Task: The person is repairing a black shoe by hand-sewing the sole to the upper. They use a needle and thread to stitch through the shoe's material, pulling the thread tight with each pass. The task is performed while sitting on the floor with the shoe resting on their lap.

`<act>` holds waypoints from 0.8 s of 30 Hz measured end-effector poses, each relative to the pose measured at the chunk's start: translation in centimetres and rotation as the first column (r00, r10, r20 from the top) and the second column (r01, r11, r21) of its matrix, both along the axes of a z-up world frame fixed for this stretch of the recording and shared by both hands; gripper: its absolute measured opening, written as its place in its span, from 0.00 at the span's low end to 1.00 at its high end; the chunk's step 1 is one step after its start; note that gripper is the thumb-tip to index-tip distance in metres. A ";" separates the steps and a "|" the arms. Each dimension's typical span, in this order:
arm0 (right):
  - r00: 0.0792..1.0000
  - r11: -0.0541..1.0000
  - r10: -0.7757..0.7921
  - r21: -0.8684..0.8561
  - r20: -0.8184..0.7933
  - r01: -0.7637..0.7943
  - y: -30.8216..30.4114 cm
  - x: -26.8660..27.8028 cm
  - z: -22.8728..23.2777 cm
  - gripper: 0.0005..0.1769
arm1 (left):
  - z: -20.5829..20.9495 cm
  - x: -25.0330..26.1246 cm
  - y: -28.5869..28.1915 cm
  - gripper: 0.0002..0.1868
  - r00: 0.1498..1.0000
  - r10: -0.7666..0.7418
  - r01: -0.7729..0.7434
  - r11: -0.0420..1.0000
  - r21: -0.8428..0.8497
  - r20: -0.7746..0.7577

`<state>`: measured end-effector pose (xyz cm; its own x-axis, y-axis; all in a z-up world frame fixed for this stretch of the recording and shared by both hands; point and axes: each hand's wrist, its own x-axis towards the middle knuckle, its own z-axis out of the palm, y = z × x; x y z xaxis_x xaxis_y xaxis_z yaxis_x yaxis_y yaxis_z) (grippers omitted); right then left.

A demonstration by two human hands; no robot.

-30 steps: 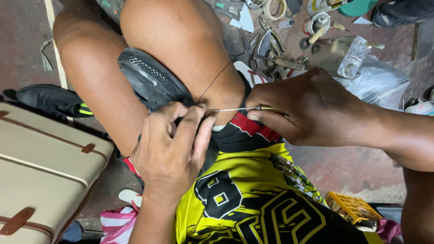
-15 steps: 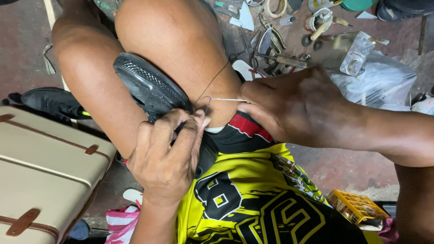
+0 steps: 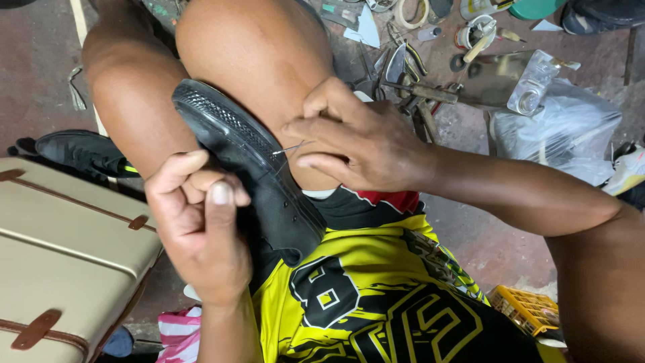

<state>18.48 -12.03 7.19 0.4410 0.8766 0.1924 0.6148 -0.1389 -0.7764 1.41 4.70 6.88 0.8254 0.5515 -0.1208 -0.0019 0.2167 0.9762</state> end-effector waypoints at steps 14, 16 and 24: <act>0.956 0.984 0.058 -0.144 -0.289 -0.103 1.3 -1.1 2.2 0.08 | 2.5 2.3 -0.5 0.45 0.935 -0.206 0.342 0.741 0.578 -0.289; 0.997 0.986 0.080 -0.147 -0.005 -0.079 1.7 -1.4 1.7 0.07 | 2.0 2.0 -0.6 0.53 0.937 -0.182 0.320 0.789 0.524 -0.298; 0.871 0.937 -0.153 -0.212 0.467 0.278 -7.5 8.4 -0.9 0.05 | 2.6 1.4 -1.0 0.59 0.930 -0.135 0.287 0.848 0.446 -0.342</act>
